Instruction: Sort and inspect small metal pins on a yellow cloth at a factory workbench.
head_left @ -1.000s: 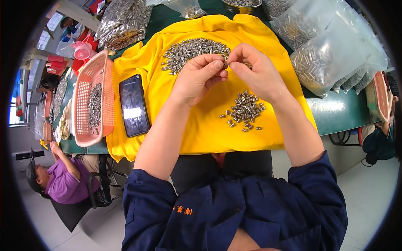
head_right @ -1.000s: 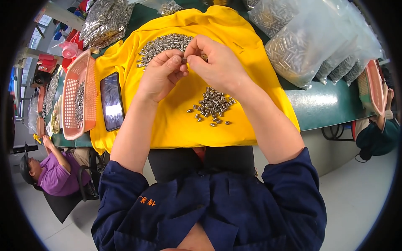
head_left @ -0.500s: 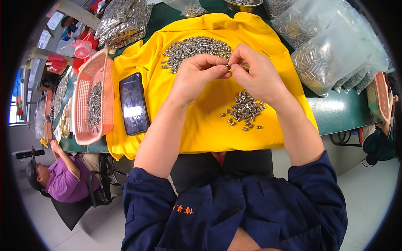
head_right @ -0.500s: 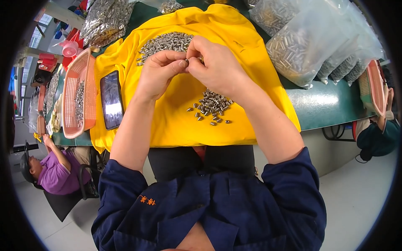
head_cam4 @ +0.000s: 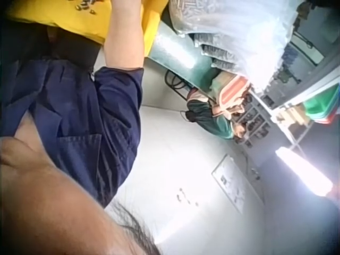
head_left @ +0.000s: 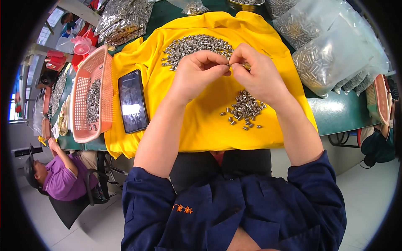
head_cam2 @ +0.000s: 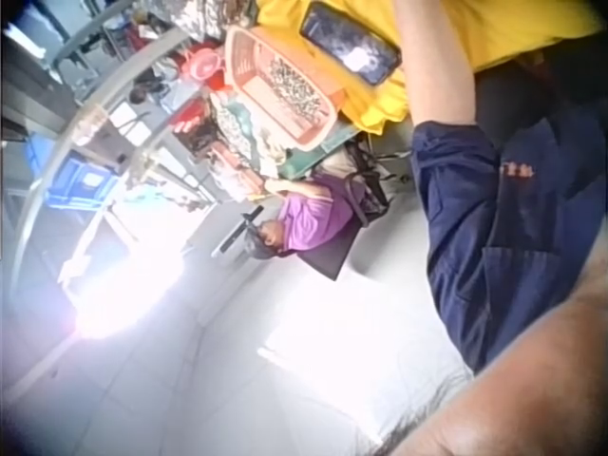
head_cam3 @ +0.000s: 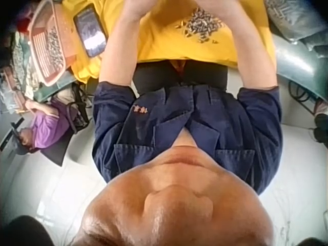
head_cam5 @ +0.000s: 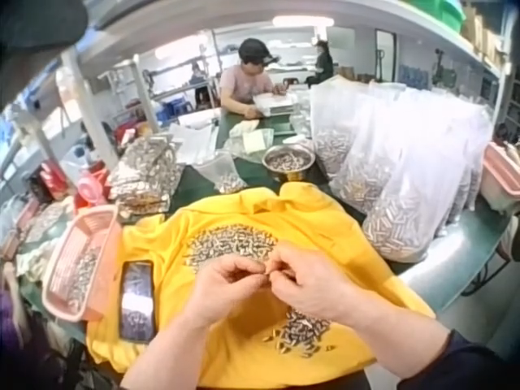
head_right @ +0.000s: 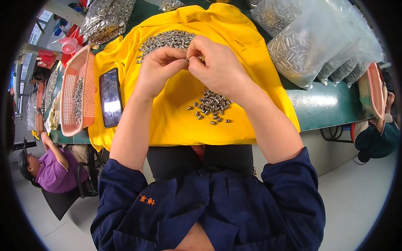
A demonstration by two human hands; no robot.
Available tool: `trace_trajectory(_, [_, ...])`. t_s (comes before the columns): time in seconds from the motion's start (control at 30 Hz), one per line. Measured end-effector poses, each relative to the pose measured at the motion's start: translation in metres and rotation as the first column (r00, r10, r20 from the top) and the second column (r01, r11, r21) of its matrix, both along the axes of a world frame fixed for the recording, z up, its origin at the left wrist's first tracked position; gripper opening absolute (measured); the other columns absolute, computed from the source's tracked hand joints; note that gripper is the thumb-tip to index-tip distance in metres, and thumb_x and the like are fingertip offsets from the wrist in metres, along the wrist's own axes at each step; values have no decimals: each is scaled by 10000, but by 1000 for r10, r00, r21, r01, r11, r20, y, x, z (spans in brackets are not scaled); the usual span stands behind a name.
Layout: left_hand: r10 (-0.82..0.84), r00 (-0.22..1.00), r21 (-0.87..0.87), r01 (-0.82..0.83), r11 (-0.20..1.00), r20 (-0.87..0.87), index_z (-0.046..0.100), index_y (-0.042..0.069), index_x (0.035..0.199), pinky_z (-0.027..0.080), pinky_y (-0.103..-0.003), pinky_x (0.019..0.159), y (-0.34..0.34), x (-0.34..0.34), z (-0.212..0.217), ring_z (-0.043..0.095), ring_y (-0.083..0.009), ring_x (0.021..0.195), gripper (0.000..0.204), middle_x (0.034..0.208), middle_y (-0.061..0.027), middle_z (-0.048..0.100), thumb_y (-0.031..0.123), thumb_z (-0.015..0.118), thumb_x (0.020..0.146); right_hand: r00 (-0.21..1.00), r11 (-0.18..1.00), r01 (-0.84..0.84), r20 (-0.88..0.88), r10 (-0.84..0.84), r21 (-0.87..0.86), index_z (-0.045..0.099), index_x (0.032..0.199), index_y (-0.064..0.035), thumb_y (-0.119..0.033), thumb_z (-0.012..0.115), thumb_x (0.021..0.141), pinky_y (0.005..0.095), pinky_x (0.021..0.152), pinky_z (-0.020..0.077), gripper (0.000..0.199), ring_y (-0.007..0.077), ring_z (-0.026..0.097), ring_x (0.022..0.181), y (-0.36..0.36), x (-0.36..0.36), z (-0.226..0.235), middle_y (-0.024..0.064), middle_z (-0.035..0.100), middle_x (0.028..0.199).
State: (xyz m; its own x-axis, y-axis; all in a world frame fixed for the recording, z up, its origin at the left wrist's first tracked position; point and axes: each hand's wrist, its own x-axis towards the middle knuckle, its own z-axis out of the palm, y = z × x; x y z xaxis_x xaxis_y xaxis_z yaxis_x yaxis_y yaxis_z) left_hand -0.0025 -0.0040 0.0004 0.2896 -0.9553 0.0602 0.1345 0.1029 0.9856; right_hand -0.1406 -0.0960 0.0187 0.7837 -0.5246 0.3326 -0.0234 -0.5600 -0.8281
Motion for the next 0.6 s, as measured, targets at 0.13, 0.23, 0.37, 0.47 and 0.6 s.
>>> trace_trajectory(0.13, [-18, 999, -1, 18, 1000, -38, 578, -14, 843, 479, -227, 685, 1, 0, 0, 596, -128, 735, 112, 797, -64, 608, -6, 595, 732, 999, 999, -7, 44, 5, 44, 479, 759, -31, -89, 500, 726, 290, 515, 395, 70, 191, 480, 533, 2, 0, 0, 93, 511, 615])
trace_trajectory(0.23, [56, 981, 38, -64, 997, 185, 576, -8, 835, 479, -234, 681, 4, 0, 2, 597, -139, 730, 102, 789, -69, 606, -12, 587, 733, 998, 996, 15, -62, -21, -93, 489, 769, -31, -78, 501, 730, 270, 504, 388, 62, 158, 468, 531, 1, -2, 2, 77, 513, 619])
trace_trajectory(0.37, [-49, 983, -102, 31, 994, -174, 570, -10, 846, 479, -249, 678, 6, 15, -2, 596, -158, 726, 99, 787, -76, 599, -6, 577, 747, 996, 979, 28, 81, -45, 204, 503, 793, -30, -73, 500, 739, 236, 509, 374, 69, 90, 444, 551, -7, -6, 6, 17, 496, 639])
trace_trajectory(0.47, [-8, 980, -29, 2, 1000, -197, 572, -13, 857, 482, -254, 686, 4, 5, 0, 598, -162, 735, 105, 805, -80, 601, -9, 574, 752, 995, 990, -32, 101, 18, 139, 496, 793, -24, -71, 496, 742, 223, 531, 386, 69, 85, 459, 575, -5, -6, 5, 12, 496, 656])
trace_trajectory(0.6, [-32, 987, -51, 24, 998, -155, 573, -18, 875, 482, -257, 710, 5, 3, -1, 602, -168, 754, 119, 819, -85, 603, -14, 570, 757, 993, 970, -103, 76, 89, 218, 480, 792, -13, -63, 486, 747, 211, 569, 407, 68, 91, 501, 626, 0, -4, 9, 26, 509, 681])
